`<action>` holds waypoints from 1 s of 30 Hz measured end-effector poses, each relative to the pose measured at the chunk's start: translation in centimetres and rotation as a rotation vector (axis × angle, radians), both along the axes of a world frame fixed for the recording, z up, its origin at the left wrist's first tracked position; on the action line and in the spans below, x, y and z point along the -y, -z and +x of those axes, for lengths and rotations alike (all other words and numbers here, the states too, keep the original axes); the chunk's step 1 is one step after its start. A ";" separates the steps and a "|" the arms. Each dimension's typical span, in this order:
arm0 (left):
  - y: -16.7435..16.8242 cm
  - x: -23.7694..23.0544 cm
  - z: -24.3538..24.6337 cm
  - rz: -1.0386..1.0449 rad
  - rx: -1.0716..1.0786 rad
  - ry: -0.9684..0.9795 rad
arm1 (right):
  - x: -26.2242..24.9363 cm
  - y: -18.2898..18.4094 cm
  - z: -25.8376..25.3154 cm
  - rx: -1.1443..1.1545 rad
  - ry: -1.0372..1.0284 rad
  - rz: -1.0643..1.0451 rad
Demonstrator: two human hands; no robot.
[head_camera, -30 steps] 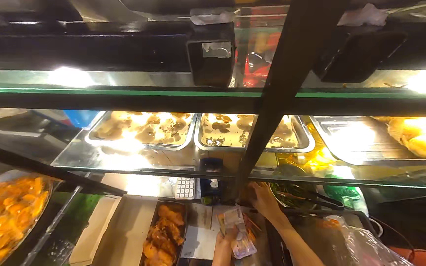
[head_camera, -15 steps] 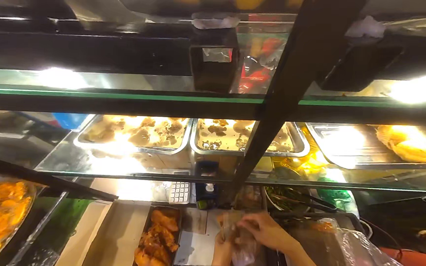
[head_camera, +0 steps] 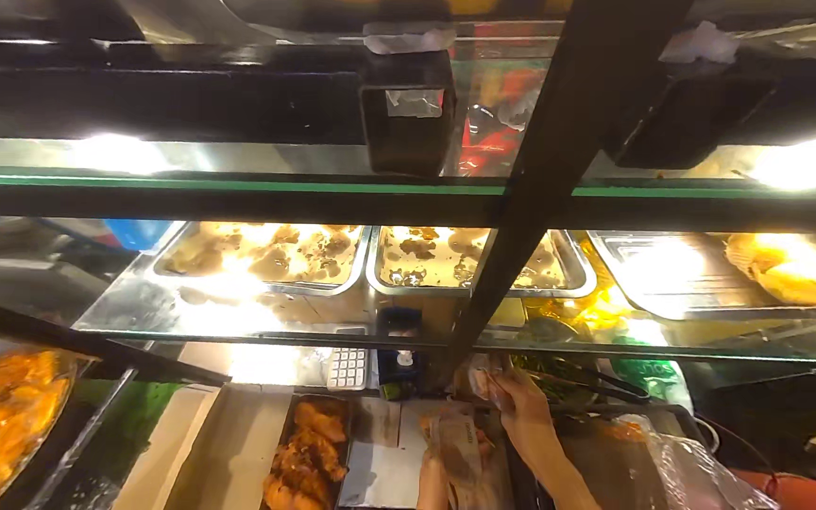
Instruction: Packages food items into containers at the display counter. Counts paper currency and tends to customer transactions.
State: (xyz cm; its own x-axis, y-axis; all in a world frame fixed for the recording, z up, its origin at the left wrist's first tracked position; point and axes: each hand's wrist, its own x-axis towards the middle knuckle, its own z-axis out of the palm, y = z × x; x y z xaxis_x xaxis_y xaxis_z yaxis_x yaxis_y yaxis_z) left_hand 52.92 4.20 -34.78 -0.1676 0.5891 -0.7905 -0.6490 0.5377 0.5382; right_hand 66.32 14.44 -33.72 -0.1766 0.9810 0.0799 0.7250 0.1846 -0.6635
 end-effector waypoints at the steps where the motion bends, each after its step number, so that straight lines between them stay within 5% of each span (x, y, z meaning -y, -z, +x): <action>1: -0.3 -0.2 0.2 0.016 0.012 0.005 | 1.2 -0.5 0.1 0.031 -0.024 0.047; 4: -0.6 -0.6 1.2 0.075 -0.031 0.078 | 4.9 -1.1 0.2 0.129 -0.150 0.125; 7: 0.1 -0.6 1.9 0.142 -0.111 0.169 | 8.1 -1.6 -0.1 0.119 -0.296 -0.018; 13: 2.0 0.0 0.1 0.074 -0.058 0.145 | 6.3 0.4 1.0 -0.298 -0.510 -0.702; 16: 2.7 0.5 -1.5 -0.006 -0.135 0.091 | 3.7 3.2 1.5 -0.468 -0.293 -0.798; 21: 3.4 1.4 -3.5 0.103 -0.061 -0.037 | -2.6 4.5 0.4 -0.172 -0.108 -0.470; 26: 1.8 1.7 -3.5 0.178 -0.129 -0.078 | -6.9 4.4 -2.5 -0.648 0.227 -0.540; 30: 1.4 2.2 -3.5 0.195 -0.278 -0.037 | -6.5 2.3 -3.4 -0.799 0.404 -0.562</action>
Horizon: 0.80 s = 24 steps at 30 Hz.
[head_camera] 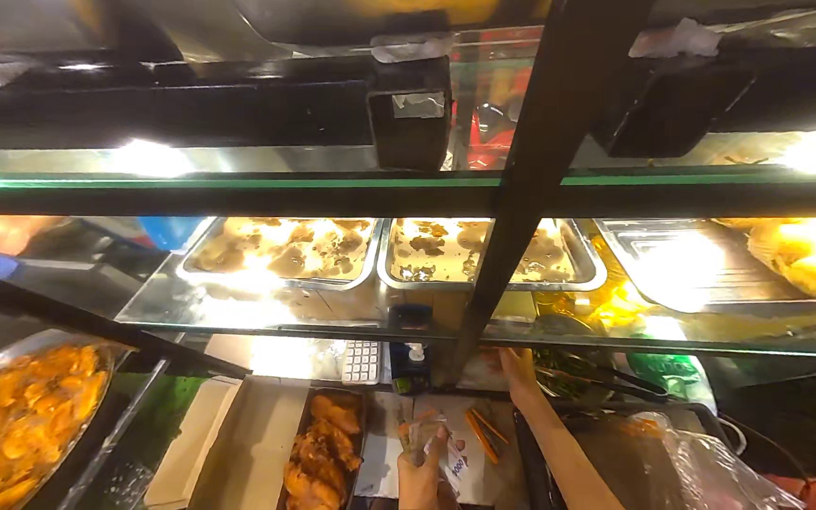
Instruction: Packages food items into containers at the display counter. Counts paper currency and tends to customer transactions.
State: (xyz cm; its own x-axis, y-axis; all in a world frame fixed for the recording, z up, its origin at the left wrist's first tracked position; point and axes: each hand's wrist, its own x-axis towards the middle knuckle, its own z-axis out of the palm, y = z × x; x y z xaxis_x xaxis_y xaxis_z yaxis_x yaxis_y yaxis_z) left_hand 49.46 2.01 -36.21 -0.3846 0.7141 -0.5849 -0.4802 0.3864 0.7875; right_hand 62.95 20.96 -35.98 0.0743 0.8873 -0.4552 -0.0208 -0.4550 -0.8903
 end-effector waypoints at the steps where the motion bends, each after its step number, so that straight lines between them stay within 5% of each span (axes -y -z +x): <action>1: -0.1 0.1 0.0 -0.007 -0.035 0.000 | 0.0 -0.3 -0.1 -0.022 0.035 -0.020; 8: 0.0 0.9 -0.7 -0.007 -0.175 -0.015 | 7.7 -0.8 0.9 -0.060 0.082 -0.159; 12: 0.6 1.6 -1.4 -0.076 -0.181 -0.004 | 11.4 -1.3 4.0 0.058 -0.145 -0.228; 17: -0.1 1.1 -1.6 -0.072 -0.139 0.075 | 6.3 -5.3 6.4 0.375 -0.521 0.230; 21: -1.9 0.1 0.0 0.109 -0.257 0.346 | -0.1 -7.0 5.9 0.779 -1.102 0.219; 24: -3.4 -1.7 1.4 0.235 -0.322 0.601 | -1.4 -6.7 4.3 0.967 -1.187 0.283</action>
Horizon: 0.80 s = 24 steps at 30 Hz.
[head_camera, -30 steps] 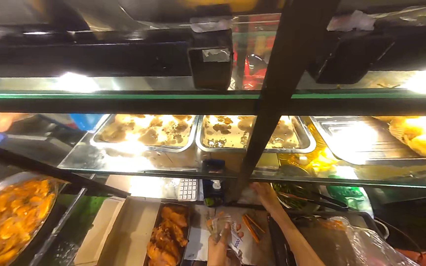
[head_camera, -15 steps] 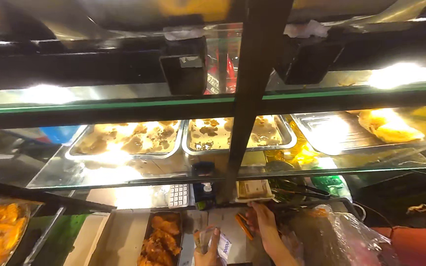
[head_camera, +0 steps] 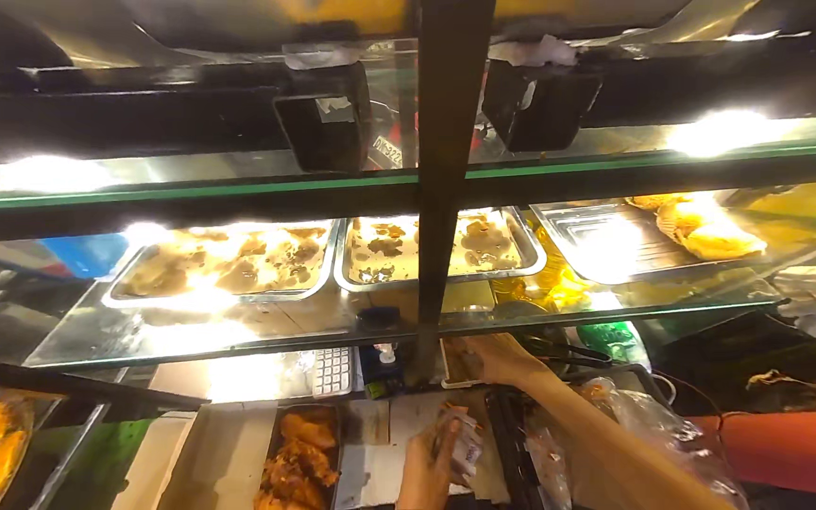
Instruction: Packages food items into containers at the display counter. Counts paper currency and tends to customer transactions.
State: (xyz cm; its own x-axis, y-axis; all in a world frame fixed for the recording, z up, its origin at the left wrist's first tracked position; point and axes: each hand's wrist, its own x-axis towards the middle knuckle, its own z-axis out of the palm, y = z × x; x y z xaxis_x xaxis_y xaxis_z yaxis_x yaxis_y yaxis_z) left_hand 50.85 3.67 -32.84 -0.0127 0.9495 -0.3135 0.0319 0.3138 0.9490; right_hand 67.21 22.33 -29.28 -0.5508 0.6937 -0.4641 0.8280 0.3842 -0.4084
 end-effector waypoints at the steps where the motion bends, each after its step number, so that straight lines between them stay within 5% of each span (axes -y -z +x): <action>1: 0.1 -0.5 0.4 0.068 -0.064 0.074 | 0.0 0.2 -0.2 0.008 -0.001 0.066; 4: 1.8 -2.0 1.1 0.366 -0.326 0.213 | -0.8 -0.3 0.2 0.000 0.016 0.150; 12: 2.5 -2.3 2.4 0.399 -0.577 0.322 | -1.6 0.6 2.4 -0.095 -0.240 0.140; 16: 2.5 -1.8 2.7 0.279 -0.422 0.250 | -0.9 0.0 1.8 0.082 -0.216 0.052; 20: 1.8 -1.1 2.7 -0.075 -0.058 0.021 | -1.0 0.1 1.5 0.004 -0.170 0.103; 24: 2.7 -0.5 2.8 -0.218 0.132 -0.161 | -0.8 0.9 1.6 0.035 -0.264 0.125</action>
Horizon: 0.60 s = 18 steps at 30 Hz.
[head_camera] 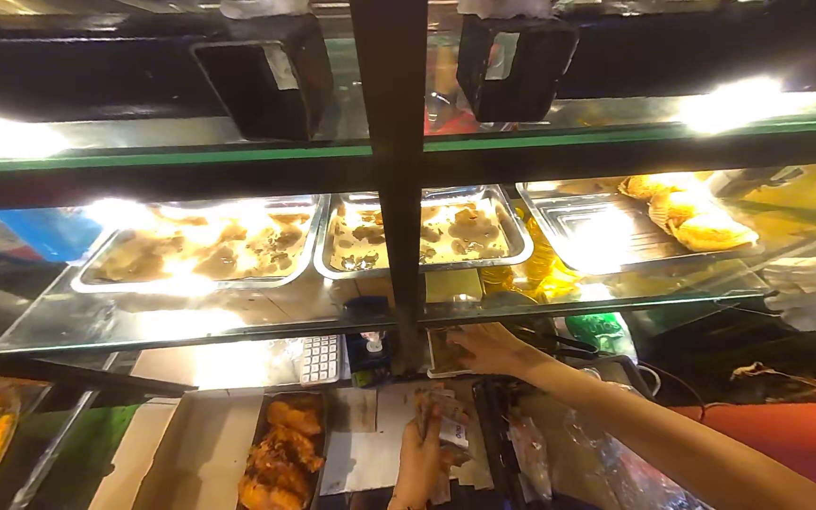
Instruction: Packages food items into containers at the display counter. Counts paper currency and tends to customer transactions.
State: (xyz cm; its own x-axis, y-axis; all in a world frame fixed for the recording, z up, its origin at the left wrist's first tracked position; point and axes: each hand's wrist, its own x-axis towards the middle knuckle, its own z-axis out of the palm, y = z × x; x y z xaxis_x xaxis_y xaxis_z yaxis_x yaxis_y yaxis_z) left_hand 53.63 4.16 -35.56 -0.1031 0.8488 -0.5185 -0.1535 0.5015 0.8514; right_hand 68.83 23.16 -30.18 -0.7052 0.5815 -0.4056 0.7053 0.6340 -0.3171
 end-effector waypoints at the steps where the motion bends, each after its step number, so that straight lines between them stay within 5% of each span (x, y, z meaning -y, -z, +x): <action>1: 0.1 0.1 0.1 -0.014 0.035 -0.033 | 0.0 -0.1 -0.3 0.031 -0.002 0.002; 9: 0.0 1.3 0.5 -0.077 0.093 -0.141 | -0.5 -0.9 -0.3 -0.018 0.014 -0.118; 18: -0.5 1.5 0.9 -0.078 0.125 -0.163 | 0.2 -0.4 -0.6 0.064 -0.067 0.009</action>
State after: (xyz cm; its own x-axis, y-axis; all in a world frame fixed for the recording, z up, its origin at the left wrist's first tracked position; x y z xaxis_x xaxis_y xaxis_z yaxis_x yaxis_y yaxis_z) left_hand 54.56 2.70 -35.08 -0.1660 0.7828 -0.5997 -0.3398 0.5255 0.7800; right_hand 68.25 23.00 -29.75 -0.7157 0.5374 -0.4460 0.6796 0.6831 -0.2675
